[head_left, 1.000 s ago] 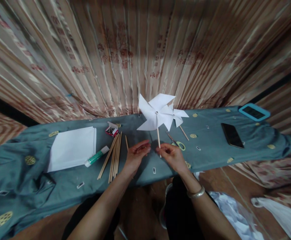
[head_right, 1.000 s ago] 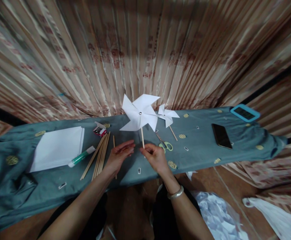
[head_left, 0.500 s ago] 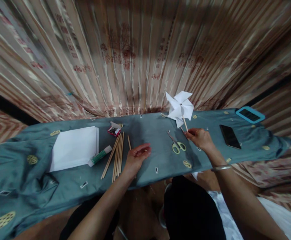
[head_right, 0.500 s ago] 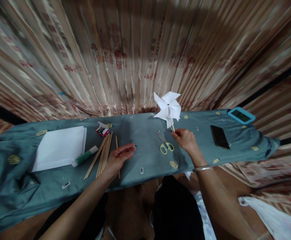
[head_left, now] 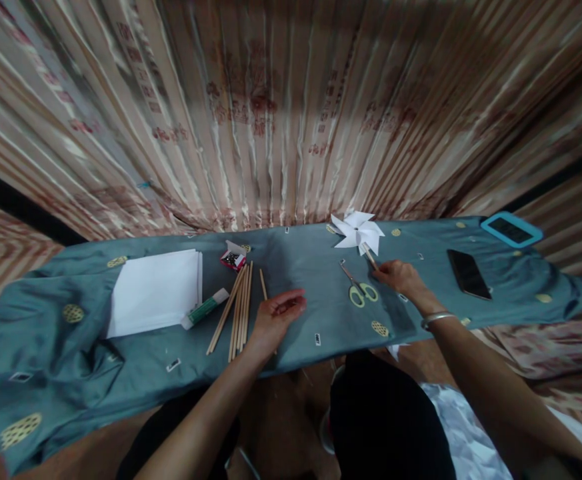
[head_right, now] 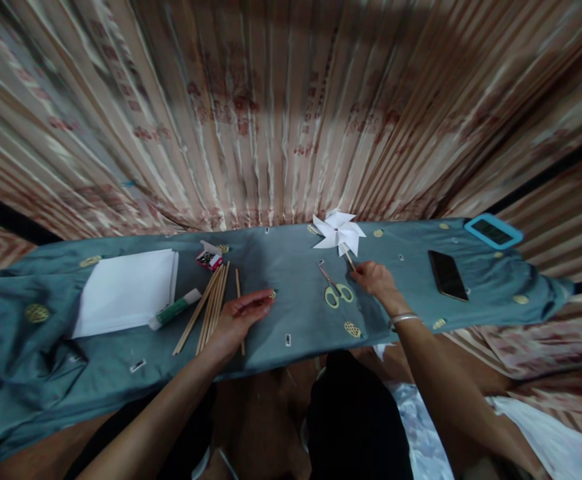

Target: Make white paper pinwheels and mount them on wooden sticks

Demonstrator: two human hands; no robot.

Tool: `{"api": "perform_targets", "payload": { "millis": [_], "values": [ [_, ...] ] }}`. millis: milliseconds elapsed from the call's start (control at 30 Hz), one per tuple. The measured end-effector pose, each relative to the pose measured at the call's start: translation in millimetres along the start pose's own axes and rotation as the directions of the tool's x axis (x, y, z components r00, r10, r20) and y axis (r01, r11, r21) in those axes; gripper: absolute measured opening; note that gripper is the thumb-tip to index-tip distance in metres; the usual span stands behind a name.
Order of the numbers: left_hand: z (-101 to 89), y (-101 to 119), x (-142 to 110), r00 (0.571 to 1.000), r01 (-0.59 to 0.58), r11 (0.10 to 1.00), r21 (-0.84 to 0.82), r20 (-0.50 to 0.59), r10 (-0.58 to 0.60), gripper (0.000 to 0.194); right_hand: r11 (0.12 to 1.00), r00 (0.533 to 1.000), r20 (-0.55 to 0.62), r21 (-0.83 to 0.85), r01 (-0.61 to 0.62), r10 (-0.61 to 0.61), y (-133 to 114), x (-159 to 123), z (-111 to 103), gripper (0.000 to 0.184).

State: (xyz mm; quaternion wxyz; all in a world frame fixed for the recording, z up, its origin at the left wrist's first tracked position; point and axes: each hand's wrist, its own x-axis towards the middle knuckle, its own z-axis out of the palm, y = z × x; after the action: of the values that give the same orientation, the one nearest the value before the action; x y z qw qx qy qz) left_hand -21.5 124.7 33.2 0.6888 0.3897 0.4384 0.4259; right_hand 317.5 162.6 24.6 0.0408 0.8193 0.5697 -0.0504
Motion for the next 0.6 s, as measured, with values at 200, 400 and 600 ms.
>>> {"api": "perform_targets", "payload": {
  "millis": [200,400,600],
  "values": [
    [-1.8,-2.8,-1.2,1.000,-0.007,1.000,0.009,0.012,0.007,0.031,1.000,0.999,0.044,-0.011,-0.018,0.018,-1.8,4.9,-0.3,0.031],
    [-5.0,-5.0,-4.2,1.000,-0.006,1.000,-0.004,0.028,0.006,0.031,0.999,0.999,0.012,-0.040,-0.036,0.036,-0.6,-2.7,-3.2,0.037],
    [-13.6,-9.3,-10.0,0.999,-0.030,0.999,0.019,0.031,0.029,0.028,0.997,0.980,-0.200,-0.067,-0.027,0.013,-22.5,-35.3,-14.4,0.038]
  ]
}}
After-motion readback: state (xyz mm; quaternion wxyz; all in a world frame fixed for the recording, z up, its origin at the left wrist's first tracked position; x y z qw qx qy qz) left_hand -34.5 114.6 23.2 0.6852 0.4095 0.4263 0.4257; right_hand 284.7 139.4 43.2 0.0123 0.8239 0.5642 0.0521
